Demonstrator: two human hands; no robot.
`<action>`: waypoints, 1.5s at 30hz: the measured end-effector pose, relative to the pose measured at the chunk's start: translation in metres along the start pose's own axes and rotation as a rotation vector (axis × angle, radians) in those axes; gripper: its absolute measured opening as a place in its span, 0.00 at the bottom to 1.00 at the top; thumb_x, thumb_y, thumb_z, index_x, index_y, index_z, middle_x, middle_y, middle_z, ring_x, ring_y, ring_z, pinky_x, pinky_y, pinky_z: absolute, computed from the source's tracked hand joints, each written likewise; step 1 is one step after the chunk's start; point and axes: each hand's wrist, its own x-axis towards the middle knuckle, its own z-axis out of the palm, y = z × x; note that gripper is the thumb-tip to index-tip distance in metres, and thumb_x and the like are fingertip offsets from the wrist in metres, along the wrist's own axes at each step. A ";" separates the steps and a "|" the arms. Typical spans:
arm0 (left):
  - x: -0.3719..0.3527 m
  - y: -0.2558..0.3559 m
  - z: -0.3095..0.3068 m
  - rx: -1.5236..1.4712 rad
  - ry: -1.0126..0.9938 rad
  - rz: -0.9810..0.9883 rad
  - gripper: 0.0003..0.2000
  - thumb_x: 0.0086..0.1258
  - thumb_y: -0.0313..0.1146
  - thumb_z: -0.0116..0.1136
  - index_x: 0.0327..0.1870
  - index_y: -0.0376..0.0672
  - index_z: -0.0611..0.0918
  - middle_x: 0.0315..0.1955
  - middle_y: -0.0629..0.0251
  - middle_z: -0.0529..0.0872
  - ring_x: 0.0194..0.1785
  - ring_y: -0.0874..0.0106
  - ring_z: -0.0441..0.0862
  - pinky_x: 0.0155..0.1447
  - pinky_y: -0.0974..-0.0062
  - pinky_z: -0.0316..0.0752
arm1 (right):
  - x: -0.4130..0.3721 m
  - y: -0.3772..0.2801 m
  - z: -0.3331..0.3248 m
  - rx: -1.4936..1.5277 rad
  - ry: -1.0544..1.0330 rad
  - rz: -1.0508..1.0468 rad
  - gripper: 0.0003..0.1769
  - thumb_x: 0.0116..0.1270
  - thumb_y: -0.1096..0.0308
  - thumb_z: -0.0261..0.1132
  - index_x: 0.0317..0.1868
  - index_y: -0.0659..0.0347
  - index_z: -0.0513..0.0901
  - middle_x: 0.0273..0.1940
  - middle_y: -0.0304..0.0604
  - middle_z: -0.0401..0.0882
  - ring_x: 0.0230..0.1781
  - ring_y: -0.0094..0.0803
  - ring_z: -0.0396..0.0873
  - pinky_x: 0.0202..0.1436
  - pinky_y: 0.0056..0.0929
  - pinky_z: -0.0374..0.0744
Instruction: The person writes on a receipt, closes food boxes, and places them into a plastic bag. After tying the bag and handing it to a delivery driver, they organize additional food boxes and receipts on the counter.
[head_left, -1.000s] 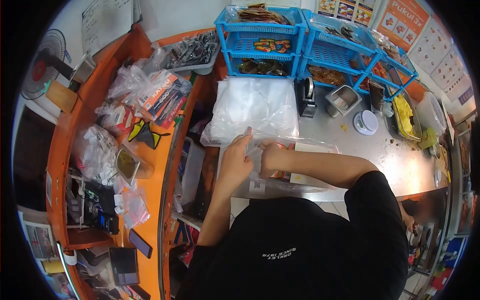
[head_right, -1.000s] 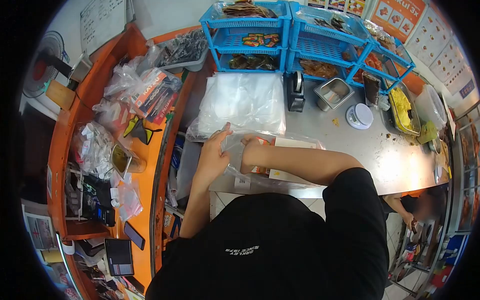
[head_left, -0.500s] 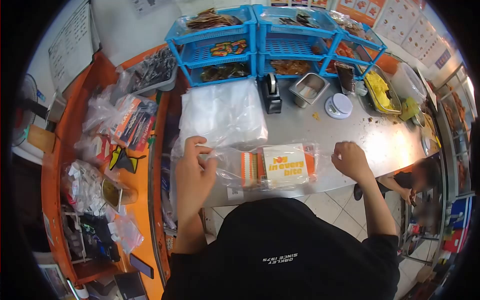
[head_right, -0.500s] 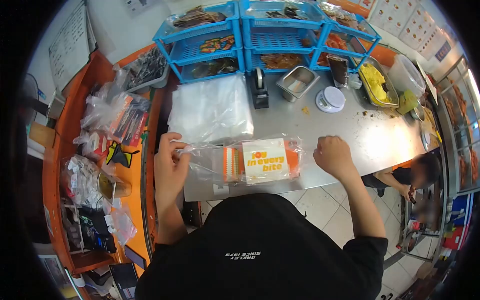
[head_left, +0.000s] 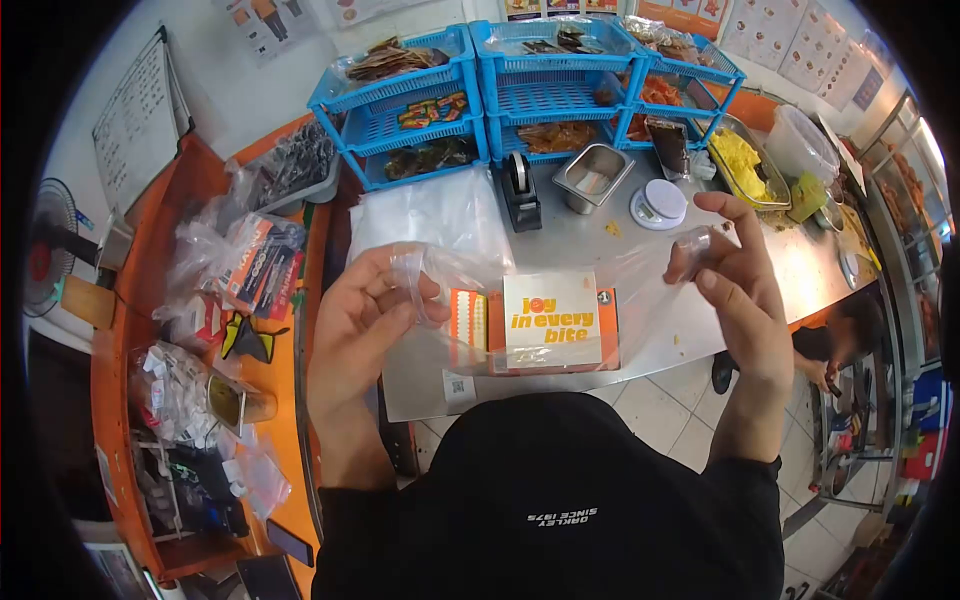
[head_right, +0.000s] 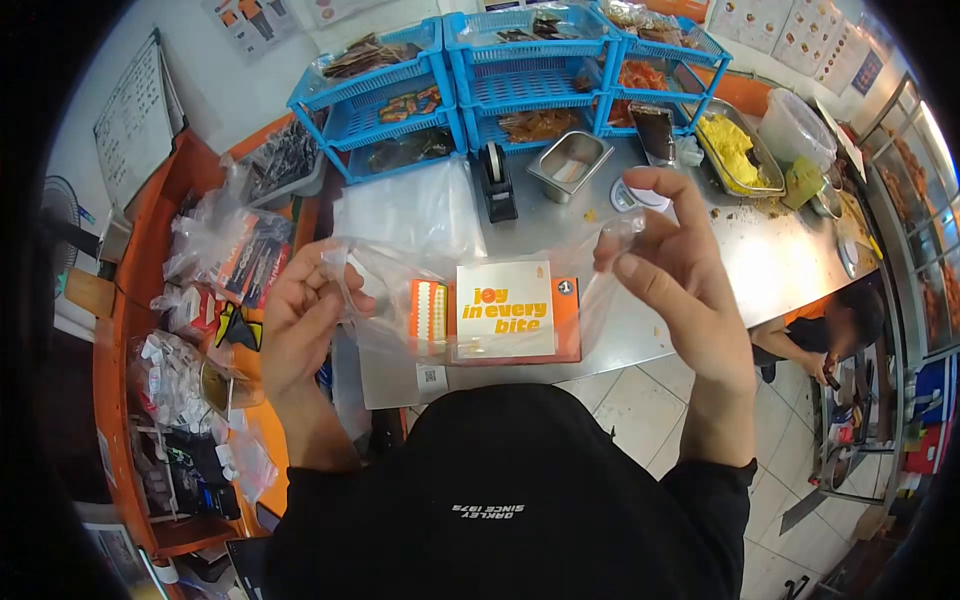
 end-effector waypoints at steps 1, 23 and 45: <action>0.000 0.001 0.002 0.063 0.108 -0.011 0.09 0.65 0.21 0.58 0.46 0.35 0.78 0.27 0.65 0.83 0.32 0.78 0.82 0.38 0.81 0.76 | 0.004 -0.002 0.000 -0.109 -0.011 0.010 0.23 0.65 0.77 0.59 0.61 0.63 0.67 0.37 0.40 0.76 0.40 0.25 0.75 0.48 0.26 0.73; -0.004 -0.173 0.034 0.538 -0.333 -0.097 0.48 0.39 0.44 0.80 0.64 0.36 0.66 0.58 0.49 0.74 0.62 0.55 0.73 0.65 0.62 0.69 | 0.040 0.095 0.055 -0.532 -0.410 -0.027 0.04 0.61 0.75 0.65 0.31 0.68 0.83 0.19 0.41 0.77 0.18 0.21 0.71 0.24 0.22 0.69; 0.047 -0.184 0.047 0.496 -1.218 -0.103 0.25 0.72 0.52 0.52 0.64 0.48 0.73 0.60 0.61 0.75 0.67 0.66 0.68 0.68 0.70 0.64 | 0.077 0.127 0.057 -0.487 -0.822 -0.069 0.10 0.60 0.69 0.66 0.25 0.67 0.78 0.19 0.51 0.76 0.20 0.41 0.78 0.29 0.35 0.74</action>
